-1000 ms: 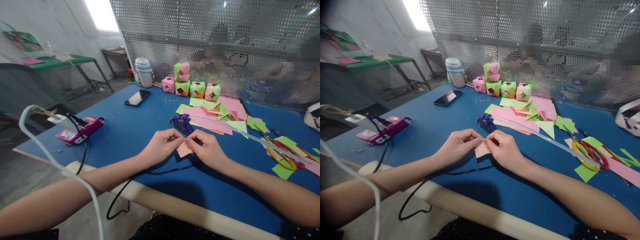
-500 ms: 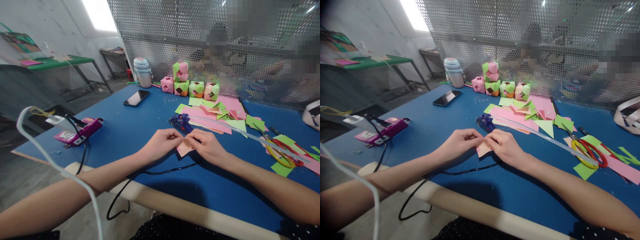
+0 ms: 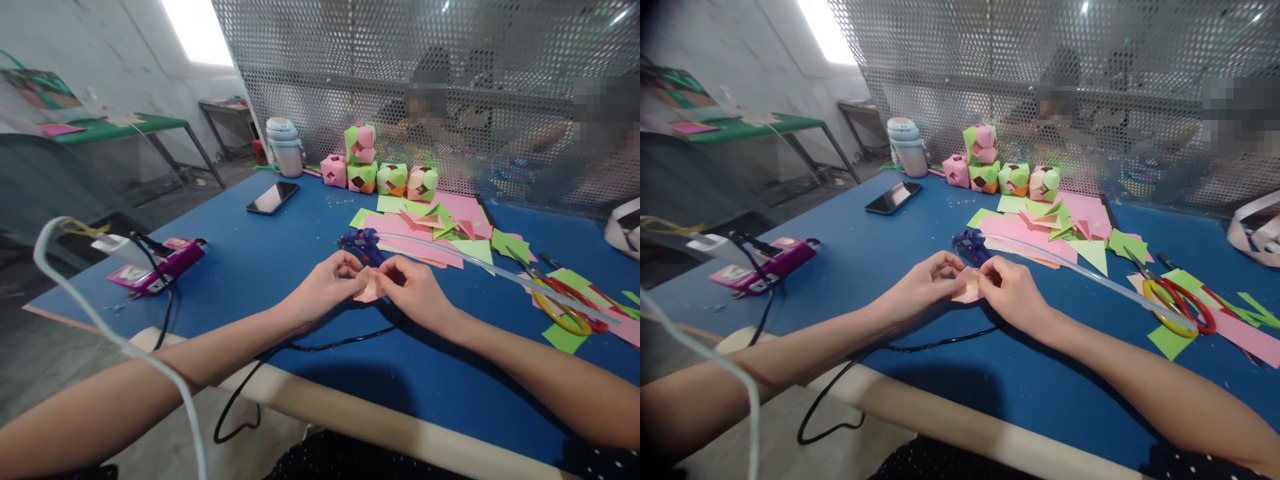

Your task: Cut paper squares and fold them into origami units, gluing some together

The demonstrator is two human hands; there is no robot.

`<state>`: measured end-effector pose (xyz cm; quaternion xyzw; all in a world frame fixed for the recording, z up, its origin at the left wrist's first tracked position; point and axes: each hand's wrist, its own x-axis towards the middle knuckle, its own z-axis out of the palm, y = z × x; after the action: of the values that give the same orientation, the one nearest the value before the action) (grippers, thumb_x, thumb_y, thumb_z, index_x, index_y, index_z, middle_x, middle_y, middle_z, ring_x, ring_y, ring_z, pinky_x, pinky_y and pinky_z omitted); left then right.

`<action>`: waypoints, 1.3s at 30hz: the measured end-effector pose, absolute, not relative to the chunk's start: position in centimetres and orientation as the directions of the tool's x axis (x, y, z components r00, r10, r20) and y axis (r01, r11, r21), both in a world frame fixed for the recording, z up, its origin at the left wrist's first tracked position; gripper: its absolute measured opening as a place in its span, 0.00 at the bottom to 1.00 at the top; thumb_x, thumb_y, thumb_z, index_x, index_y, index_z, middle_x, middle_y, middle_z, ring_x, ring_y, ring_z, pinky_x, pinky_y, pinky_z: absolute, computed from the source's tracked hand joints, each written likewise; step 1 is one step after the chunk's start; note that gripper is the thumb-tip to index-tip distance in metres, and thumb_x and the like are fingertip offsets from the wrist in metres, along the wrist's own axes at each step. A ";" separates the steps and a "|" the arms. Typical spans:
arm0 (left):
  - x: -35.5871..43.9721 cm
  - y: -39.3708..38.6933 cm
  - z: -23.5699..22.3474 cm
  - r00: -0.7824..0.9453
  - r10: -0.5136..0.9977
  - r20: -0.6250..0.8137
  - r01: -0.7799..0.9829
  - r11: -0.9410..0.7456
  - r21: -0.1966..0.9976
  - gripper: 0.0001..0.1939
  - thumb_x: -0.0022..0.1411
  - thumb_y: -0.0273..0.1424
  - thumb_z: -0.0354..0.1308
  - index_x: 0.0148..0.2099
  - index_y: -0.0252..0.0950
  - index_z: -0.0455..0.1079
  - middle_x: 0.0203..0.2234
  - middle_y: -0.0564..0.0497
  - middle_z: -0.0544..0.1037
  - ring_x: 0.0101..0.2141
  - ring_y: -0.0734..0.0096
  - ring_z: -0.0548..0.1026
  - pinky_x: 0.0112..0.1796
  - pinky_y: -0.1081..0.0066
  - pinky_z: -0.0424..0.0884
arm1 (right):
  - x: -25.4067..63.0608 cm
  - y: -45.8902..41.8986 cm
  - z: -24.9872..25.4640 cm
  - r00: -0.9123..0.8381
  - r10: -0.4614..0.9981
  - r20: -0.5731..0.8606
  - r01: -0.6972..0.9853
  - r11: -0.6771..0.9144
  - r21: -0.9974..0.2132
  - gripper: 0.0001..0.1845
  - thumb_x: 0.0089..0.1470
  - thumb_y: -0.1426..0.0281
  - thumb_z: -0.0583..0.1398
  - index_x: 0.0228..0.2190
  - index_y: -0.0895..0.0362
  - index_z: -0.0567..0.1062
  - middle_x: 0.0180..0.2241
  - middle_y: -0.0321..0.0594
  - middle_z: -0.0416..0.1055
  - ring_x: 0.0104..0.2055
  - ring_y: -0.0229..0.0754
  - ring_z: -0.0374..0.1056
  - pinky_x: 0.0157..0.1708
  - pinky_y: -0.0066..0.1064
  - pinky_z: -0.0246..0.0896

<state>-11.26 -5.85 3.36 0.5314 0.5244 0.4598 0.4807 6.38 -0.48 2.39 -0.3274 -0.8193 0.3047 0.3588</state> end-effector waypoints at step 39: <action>-11.0 -6.1 3.4 -0.019 0.992 0.128 0.349 -0.113 0.930 0.10 0.61 0.35 0.56 0.33 0.33 0.69 0.25 0.54 0.71 0.26 0.76 0.66 0.28 0.75 0.61 | 6.1 -0.8 2.2 -0.521 0.768 0.372 0.218 0.541 -0.812 0.07 0.56 0.67 0.60 0.31 0.57 0.77 0.27 0.36 0.74 0.29 0.36 0.69 0.31 0.28 0.63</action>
<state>-11.00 -6.07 3.44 0.5996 0.5590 0.4439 0.3618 6.12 -0.82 2.19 -0.3110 -0.7924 0.3642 0.3779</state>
